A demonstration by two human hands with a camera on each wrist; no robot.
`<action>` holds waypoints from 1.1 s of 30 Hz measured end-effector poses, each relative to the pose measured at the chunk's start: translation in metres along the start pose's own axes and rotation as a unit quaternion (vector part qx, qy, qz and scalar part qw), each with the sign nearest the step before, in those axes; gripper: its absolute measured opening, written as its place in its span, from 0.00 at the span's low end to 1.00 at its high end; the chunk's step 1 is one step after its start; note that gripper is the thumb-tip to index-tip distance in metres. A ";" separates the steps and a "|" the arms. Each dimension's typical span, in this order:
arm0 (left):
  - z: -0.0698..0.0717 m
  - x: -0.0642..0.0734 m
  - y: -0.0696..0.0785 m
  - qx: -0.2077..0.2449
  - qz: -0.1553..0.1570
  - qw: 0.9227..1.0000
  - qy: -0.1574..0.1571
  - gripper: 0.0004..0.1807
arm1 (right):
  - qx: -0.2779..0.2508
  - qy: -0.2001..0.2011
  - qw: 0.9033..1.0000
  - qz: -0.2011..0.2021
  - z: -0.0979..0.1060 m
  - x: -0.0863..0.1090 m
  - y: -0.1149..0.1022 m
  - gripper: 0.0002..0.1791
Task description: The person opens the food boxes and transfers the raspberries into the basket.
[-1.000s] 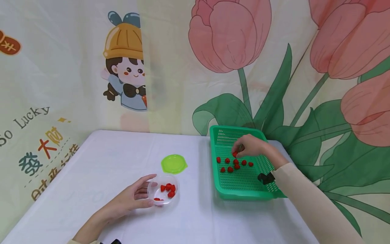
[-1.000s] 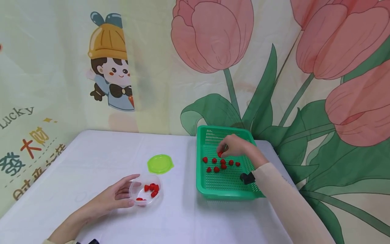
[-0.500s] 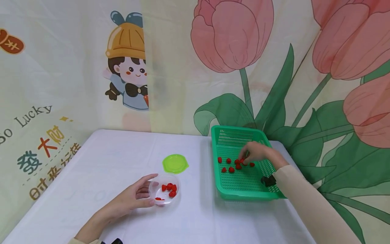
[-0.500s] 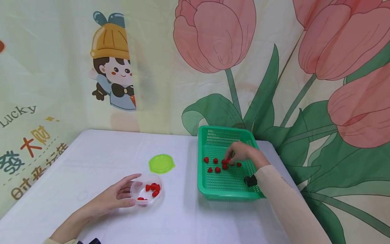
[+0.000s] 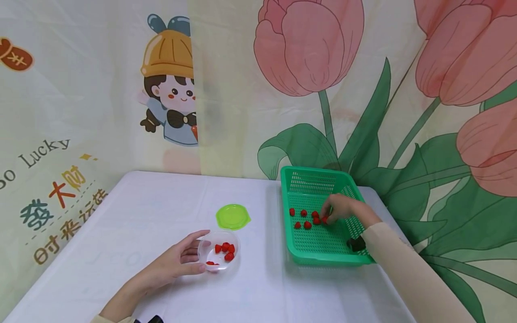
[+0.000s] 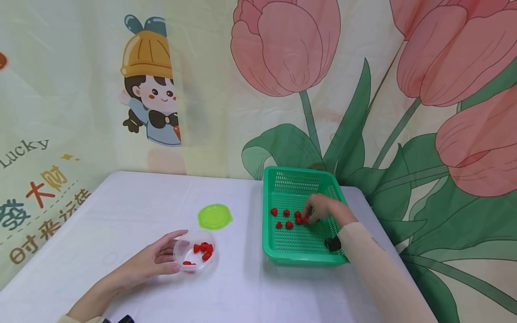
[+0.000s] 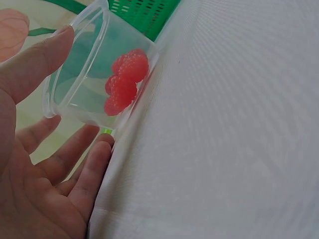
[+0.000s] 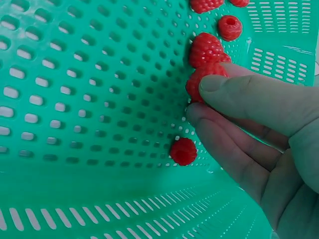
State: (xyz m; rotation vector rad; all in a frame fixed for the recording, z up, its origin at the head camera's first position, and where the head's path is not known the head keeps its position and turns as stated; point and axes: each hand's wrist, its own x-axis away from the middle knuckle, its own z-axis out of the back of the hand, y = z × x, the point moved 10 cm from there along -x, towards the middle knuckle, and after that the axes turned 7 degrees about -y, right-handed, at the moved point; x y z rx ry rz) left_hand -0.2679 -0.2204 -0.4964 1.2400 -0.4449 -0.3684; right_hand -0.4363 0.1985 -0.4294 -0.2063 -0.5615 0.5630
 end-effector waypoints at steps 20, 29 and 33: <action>0.001 -0.001 0.001 -0.001 -0.004 1.000 -0.002 0.49 | 0.023 -0.002 0.999 -0.035 -0.011 -0.003 0.004 0.10; 0.001 0.001 0.003 0.005 0.001 1.000 -0.001 0.49 | 0.031 0.002 0.999 -0.030 -0.010 -0.002 0.002 0.10; 0.001 0.002 0.005 0.001 -0.007 1.000 -0.003 0.49 | 0.023 0.008 0.999 -0.025 -0.007 0.002 0.000 0.12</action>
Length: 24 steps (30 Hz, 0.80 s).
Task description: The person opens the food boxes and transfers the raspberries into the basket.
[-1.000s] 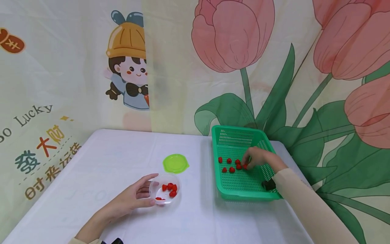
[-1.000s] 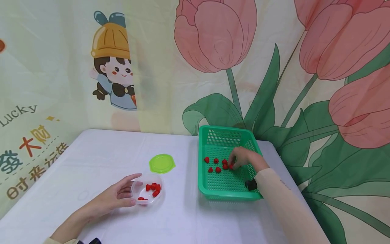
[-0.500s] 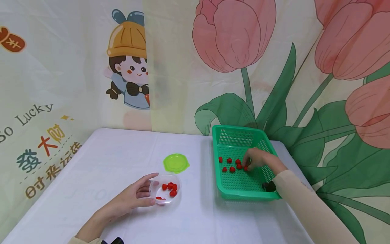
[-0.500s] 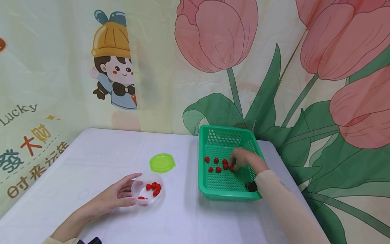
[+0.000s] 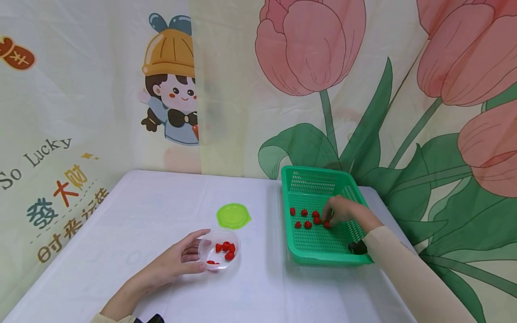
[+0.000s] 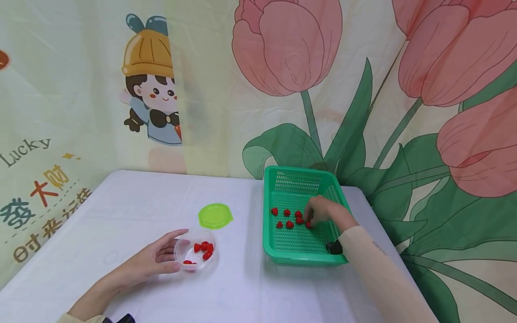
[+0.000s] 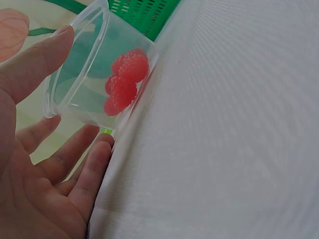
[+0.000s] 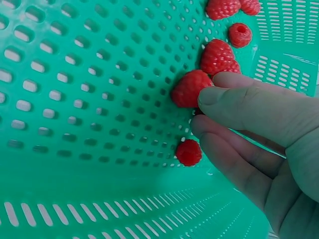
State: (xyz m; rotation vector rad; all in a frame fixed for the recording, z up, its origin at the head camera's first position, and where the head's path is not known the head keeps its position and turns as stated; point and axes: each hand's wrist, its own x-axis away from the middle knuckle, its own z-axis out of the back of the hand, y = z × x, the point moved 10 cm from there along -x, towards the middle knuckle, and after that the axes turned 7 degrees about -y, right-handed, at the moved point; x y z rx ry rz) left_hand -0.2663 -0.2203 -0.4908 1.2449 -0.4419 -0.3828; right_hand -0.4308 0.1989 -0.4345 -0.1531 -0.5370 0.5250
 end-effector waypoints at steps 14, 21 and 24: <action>0.000 0.000 -0.002 0.000 0.014 1.000 0.000 0.49 | 0.000 0.053 0.994 0.099 0.039 0.027 -0.054 0.14; 0.000 0.001 0.001 0.005 0.007 1.000 0.001 0.50 | -0.007 0.080 0.984 0.159 0.058 0.046 -0.119 0.13; 0.000 0.000 0.002 0.004 0.004 1.000 0.000 0.49 | -0.004 0.093 0.980 0.176 0.061 0.050 -0.142 0.12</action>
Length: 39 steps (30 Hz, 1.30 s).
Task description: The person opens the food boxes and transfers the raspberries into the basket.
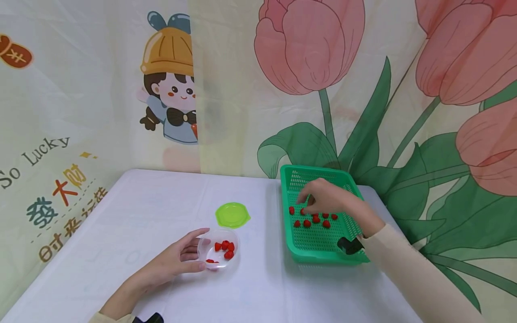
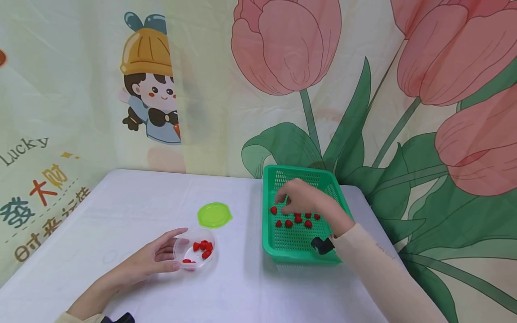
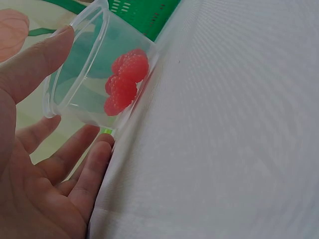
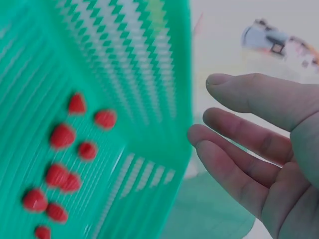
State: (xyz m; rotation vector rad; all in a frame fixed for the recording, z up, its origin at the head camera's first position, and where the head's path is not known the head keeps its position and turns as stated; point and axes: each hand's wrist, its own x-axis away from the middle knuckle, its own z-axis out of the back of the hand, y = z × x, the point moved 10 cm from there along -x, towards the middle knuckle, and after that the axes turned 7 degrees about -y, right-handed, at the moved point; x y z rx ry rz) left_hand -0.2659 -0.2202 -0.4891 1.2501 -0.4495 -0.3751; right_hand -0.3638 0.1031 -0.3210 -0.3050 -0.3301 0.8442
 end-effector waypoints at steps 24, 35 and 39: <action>0.000 0.001 -0.005 0.001 0.021 1.000 -0.001 0.49 | -0.082 -0.026 0.993 0.086 -0.065 -0.072 -0.116 0.16; 0.000 0.001 -0.003 0.004 0.022 1.000 -0.002 0.49 | -0.127 -0.069 0.984 0.108 -0.107 -0.109 -0.130 0.15; -0.001 0.001 -0.005 0.007 0.015 1.000 -0.006 0.49 | -0.142 -0.095 0.979 0.113 -0.124 -0.119 -0.133 0.15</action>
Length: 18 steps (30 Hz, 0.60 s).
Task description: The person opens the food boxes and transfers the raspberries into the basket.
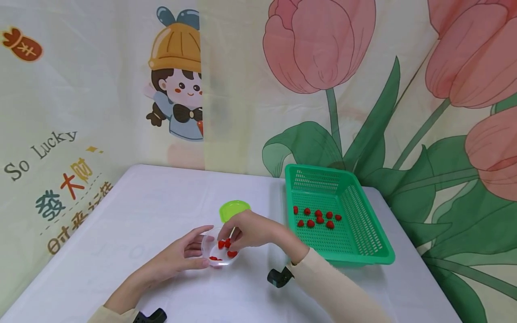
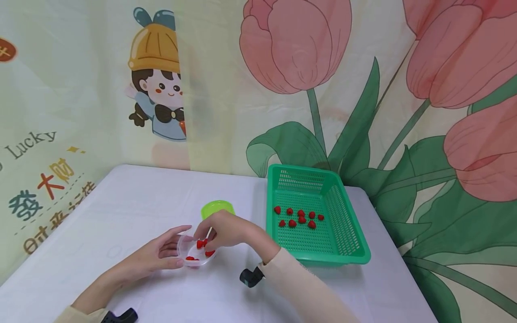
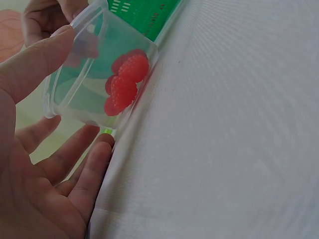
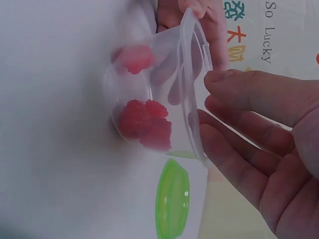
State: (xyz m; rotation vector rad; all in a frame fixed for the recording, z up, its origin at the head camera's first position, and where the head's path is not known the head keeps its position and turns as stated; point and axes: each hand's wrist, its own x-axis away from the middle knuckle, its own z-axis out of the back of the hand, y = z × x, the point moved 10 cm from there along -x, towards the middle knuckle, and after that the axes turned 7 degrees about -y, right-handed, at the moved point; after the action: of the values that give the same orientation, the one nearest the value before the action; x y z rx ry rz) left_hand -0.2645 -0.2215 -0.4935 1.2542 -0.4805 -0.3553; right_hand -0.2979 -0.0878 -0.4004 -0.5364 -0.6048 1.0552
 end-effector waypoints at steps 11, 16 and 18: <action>-0.002 0.001 0.006 0.008 -0.033 0.999 -0.017 0.49 | 0.042 -0.058 0.997 -0.013 -0.022 -0.023 0.004 0.16; -0.004 0.001 0.009 0.013 -0.040 0.999 -0.024 0.49 | 0.065 -0.078 0.995 -0.020 -0.028 -0.028 0.003 0.15; -0.004 0.001 0.009 0.015 -0.037 0.999 -0.024 0.50 | 0.073 -0.083 0.994 -0.019 -0.030 -0.030 0.002 0.14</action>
State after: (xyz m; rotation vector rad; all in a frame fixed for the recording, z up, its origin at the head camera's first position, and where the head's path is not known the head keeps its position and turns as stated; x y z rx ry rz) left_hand -0.2613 -0.2165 -0.4861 1.2983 -0.4819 -0.4430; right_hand -0.2896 -0.1183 -0.4295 -0.3098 -0.6757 1.1052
